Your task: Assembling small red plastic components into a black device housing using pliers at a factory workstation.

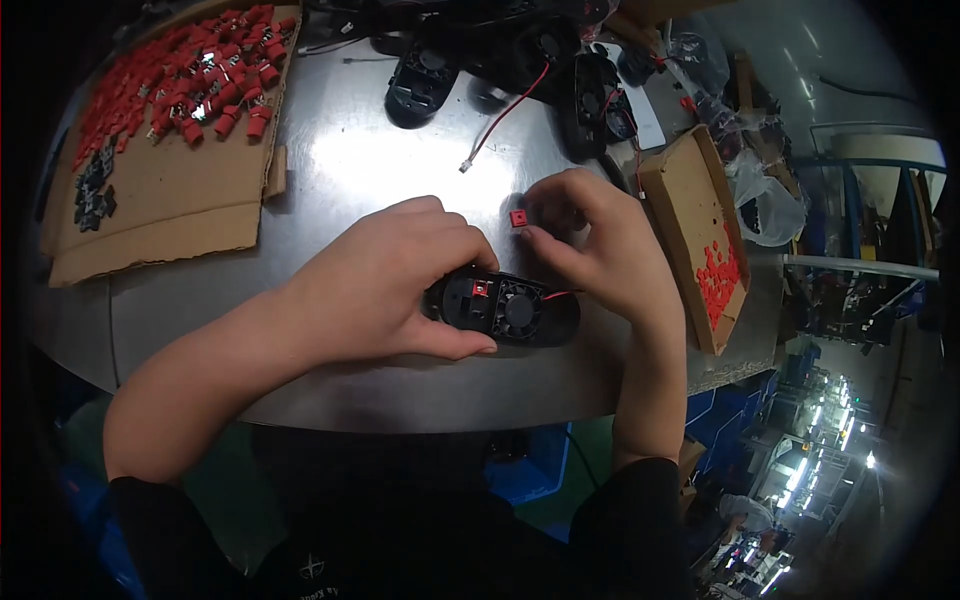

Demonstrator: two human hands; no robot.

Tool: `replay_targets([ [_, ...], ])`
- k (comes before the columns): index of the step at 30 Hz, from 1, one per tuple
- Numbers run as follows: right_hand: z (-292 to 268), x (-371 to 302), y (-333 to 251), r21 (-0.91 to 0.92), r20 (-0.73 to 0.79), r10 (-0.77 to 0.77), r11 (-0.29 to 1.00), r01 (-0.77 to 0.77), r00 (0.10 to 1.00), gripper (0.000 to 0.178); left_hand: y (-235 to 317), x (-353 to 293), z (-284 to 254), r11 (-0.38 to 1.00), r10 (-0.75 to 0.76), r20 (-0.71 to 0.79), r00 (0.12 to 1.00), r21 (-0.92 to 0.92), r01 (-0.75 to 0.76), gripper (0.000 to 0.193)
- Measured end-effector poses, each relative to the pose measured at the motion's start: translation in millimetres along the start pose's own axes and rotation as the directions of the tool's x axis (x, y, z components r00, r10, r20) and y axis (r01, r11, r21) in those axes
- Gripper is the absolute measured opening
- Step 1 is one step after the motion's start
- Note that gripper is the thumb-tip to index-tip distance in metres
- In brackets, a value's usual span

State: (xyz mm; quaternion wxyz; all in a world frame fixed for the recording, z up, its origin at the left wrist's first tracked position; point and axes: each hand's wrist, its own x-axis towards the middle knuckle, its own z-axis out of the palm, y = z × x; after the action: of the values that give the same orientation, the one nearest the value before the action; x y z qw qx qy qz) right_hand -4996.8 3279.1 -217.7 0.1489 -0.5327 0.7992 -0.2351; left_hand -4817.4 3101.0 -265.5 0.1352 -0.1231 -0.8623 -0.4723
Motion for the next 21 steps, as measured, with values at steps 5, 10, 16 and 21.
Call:
replay_targets([
  [5, 6.3, 0.7, 5.9, 0.02, -0.008, -0.063, 0.998, 0.063, 0.998, 0.021, 1.3, -2.0, 1.6, 1.0, -0.013, -0.013, 1.0, 0.027, 0.014, 0.049],
  [10, 3.4, -27.7, -54.9, 0.113, -0.081, -0.081, 0.989, 0.09, 0.993, 0.014, -2.2, -3.0, 4.1, 0.999, -0.029, -0.037, 0.999, 0.021, 0.029, 0.05],
  [16, 14.9, -33.6, -66.9, -0.04, -0.027, -0.041, 0.998, 0.04, 0.999, 0.016, -2.7, -2.7, 4.0, 0.999, -0.035, -0.035, 0.999, -0.031, 0.034, 0.049],
  [21, 22.0, -35.9, -67.8, -0.16, -0.093, -0.168, 0.975, 0.151, 0.981, 0.018, -3.1, -2.7, 4.4, 0.999, -0.047, -0.033, 0.998, -0.015, 0.047, 0.047],
])
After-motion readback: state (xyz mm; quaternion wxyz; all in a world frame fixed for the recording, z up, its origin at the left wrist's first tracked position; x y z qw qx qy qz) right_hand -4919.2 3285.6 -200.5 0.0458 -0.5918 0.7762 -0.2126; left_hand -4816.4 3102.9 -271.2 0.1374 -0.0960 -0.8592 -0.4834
